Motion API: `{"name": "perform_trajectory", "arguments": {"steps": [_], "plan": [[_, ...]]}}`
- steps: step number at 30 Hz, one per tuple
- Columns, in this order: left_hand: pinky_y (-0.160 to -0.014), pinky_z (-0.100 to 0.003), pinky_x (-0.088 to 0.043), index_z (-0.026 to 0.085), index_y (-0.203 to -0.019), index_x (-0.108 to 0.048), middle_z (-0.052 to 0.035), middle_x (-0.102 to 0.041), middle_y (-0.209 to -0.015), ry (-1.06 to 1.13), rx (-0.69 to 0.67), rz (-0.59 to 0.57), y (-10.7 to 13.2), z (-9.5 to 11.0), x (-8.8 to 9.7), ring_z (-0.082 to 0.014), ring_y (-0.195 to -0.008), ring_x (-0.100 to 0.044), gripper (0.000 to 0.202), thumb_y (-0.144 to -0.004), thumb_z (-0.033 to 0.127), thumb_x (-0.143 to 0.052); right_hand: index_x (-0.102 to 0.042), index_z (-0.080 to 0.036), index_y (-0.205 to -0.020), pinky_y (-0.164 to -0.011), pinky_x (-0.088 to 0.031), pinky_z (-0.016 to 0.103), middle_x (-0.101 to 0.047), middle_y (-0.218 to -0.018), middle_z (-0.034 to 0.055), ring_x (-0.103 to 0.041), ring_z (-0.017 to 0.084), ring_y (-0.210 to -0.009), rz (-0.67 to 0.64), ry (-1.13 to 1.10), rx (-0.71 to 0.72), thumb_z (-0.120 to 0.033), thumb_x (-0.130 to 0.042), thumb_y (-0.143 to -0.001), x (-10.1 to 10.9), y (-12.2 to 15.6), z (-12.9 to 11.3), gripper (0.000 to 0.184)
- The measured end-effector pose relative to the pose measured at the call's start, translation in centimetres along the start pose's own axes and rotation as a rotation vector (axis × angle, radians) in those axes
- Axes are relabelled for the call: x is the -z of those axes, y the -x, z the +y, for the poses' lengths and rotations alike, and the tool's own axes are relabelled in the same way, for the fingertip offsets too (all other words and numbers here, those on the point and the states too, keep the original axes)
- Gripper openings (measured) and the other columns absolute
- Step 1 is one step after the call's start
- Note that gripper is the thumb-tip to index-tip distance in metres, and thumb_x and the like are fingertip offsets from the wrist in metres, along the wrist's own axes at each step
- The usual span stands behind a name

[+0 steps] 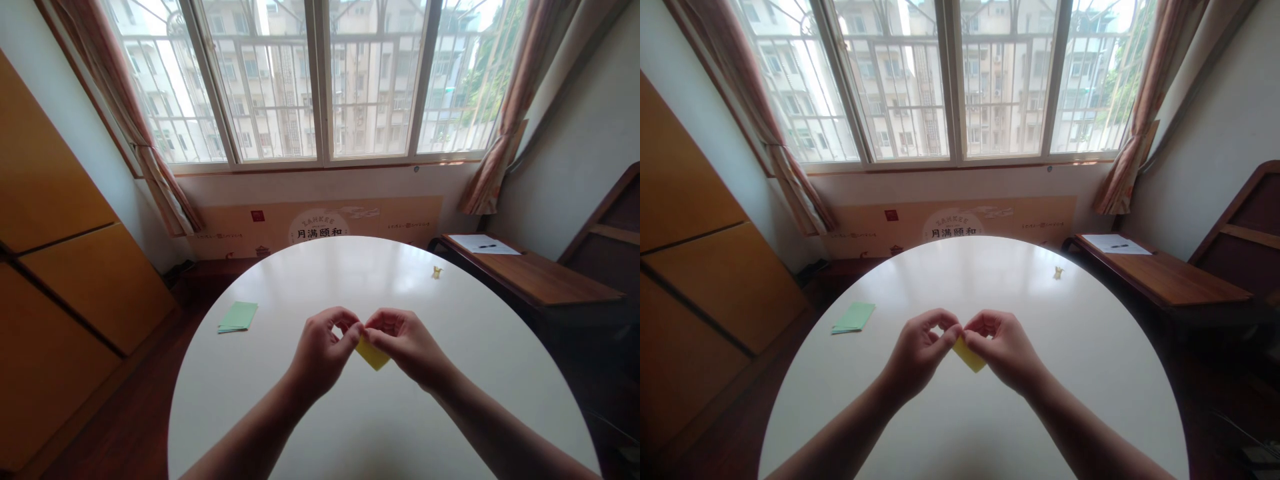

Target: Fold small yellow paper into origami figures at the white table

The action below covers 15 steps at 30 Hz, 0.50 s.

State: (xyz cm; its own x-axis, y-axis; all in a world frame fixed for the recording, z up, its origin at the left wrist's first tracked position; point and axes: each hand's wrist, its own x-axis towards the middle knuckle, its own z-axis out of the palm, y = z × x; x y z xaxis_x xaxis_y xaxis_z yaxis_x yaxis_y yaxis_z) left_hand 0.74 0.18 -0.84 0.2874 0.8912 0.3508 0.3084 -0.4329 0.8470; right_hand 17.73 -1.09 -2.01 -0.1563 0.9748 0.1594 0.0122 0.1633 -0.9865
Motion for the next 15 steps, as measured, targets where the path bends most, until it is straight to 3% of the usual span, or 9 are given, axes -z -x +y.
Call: {"name": "perform_trajectory", "arguments": {"steps": [6,13,15], "plan": [[-0.046,-0.021,-0.042,0.015,-0.077,-0.066,-0.0020,-0.062,-0.069,0.101,0.064,0.039,-0.3,0.2,0.3,-0.0113,-0.053,-0.052,0.020,-0.084,0.033,-0.061,-0.068,-0.015,-0.073,-0.057,-0.040,0.024,-0.067,-0.069,0.0021,-0.057,0.015,-0.064,-0.016,-0.047,-0.042,-0.026,-0.070,-0.077,0.3,-0.2,-0.2,0.012],[-0.041,-0.018,-0.042,0.014,-0.075,-0.064,-0.0002,-0.060,-0.066,0.256,0.109,0.208,-1.4,0.2,1.9,-0.0094,-0.050,-0.049,0.021,-0.079,0.035,-0.066,-0.067,-0.016,-0.070,-0.058,-0.041,0.026,-0.064,-0.064,0.0014,-0.056,0.015,-0.062,-0.001,0.047,-0.045,-0.020,-0.065,-0.074,1.1,-0.7,-0.5,0.006],[-0.040,-0.018,-0.041,0.014,-0.076,-0.064,-0.0002,-0.060,-0.067,0.329,0.130,0.313,-1.8,0.0,2.3,-0.0090,-0.050,-0.049,0.023,-0.077,0.036,-0.068,-0.066,-0.017,-0.067,-0.055,-0.040,0.025,-0.065,-0.064,0.0018,-0.056,0.015,-0.061,0.039,0.050,-0.050,-0.020,-0.064,-0.072,1.5,-1.0,-0.4,0.006]]}}
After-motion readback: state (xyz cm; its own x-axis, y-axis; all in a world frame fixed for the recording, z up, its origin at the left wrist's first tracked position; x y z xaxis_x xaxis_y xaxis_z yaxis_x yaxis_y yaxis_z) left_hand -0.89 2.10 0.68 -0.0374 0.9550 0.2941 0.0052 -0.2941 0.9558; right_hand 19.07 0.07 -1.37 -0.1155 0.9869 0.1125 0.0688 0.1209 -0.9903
